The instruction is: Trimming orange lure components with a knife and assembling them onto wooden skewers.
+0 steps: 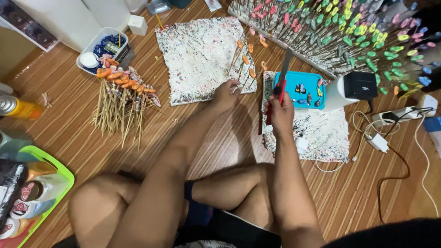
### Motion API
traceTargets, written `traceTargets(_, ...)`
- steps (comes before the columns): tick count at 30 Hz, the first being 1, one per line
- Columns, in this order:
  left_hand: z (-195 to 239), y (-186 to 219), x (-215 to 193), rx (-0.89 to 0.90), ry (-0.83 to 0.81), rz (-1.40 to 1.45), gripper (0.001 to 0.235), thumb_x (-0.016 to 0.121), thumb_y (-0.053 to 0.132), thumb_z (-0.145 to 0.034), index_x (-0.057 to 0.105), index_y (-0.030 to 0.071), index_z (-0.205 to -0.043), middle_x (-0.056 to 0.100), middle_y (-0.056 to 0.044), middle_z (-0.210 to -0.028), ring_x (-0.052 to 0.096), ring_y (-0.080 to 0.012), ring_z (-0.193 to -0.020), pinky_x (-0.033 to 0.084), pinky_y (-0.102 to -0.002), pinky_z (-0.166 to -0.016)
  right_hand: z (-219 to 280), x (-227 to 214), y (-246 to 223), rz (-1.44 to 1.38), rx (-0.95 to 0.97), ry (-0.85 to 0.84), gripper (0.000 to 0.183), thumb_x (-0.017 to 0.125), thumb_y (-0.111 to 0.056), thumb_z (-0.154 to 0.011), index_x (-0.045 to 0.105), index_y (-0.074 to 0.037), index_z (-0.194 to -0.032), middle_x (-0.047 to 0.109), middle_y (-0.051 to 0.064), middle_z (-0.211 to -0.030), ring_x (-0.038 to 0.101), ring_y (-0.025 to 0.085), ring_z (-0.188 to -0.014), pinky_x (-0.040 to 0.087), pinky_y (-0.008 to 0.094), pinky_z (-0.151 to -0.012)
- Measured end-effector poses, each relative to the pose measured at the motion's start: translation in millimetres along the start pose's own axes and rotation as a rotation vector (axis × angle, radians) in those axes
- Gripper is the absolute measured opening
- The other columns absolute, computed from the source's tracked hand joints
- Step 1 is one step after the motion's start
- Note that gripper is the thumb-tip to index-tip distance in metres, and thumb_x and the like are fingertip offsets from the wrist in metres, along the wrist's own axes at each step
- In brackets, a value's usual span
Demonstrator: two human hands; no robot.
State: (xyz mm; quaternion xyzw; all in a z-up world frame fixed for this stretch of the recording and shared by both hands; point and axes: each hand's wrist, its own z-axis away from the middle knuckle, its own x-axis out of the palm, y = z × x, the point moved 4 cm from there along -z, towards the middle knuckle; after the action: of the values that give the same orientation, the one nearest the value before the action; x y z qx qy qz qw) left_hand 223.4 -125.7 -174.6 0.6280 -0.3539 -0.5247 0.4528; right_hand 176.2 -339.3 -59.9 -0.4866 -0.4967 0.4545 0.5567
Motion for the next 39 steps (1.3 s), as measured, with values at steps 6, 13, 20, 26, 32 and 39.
traceTargets(6,-37,-36,38,-0.020,-0.046,-0.215,0.052,0.075,0.043,-0.089,0.063,0.019,-0.134,0.069,-0.015,-0.124,0.066,-0.0377,-0.124,0.054,-0.050,-0.104,-10,7,8,0.280,-0.057,0.023,0.019,0.065,-0.019,-0.097,0.069,-0.017,-0.115,0.065,0.012,-0.073,0.064,0.019,-0.062,0.057,0.033,-0.058)
traceTargets(13,-40,-18,51,0.029,-0.053,-0.324,0.033,0.058,0.041,-0.101,0.070,0.021,-0.125,0.072,-0.017,-0.106,0.070,-0.0405,-0.112,0.058,-0.049,-0.094,-22,19,7,0.377,-0.122,0.049,0.023,0.068,-0.021,-0.097,0.071,-0.022,-0.120,0.065,0.009,-0.070,0.065,0.020,-0.066,0.056,0.034,-0.063)
traceTargets(20,-17,20,23,0.182,0.099,-0.085,0.030,0.039,0.033,-0.109,0.067,0.022,-0.108,0.071,-0.018,-0.093,0.069,-0.0420,-0.102,0.054,-0.049,-0.091,-24,25,4,0.385,-0.114,0.059,0.021,0.064,-0.020,-0.093,0.070,-0.024,-0.112,0.064,0.005,-0.067,0.063,0.019,-0.059,0.055,0.033,-0.061)
traceTargets(26,12,36,-19,0.124,-0.027,-0.112,0.035,0.038,0.044,-0.109,0.065,0.021,-0.108,0.075,-0.016,-0.106,0.068,-0.0414,-0.110,0.053,-0.054,-0.094,-12,34,2,0.276,-0.061,0.009,0.015,0.061,-0.011,-0.086,0.063,-0.016,-0.101,0.061,0.007,-0.067,0.062,0.019,-0.057,0.056,0.032,-0.060)
traceTargets(32,81,80,-108,0.216,-0.371,-0.214,0.029,0.046,0.026,-0.105,0.071,0.014,-0.113,0.074,-0.025,-0.108,0.066,-0.0476,-0.110,0.052,-0.057,-0.095,17,69,-11,-0.102,0.010,-0.211,0.024,0.068,-0.011,-0.092,0.068,-0.007,-0.115,0.052,0.005,-0.060,0.058,0.017,-0.053,0.049,0.028,-0.053)
traceTargets(39,147,74,-193,0.434,-0.388,-0.243,0.034,0.048,0.006,-0.101,0.062,0.004,-0.132,0.064,-0.031,-0.131,0.059,-0.0531,-0.121,0.049,-0.061,-0.101,67,134,9,-0.281,0.095,-0.321,0.023,0.073,-0.014,-0.095,0.067,0.001,-0.112,0.053,0.007,-0.069,0.053,0.016,-0.058,0.051,0.031,-0.056)
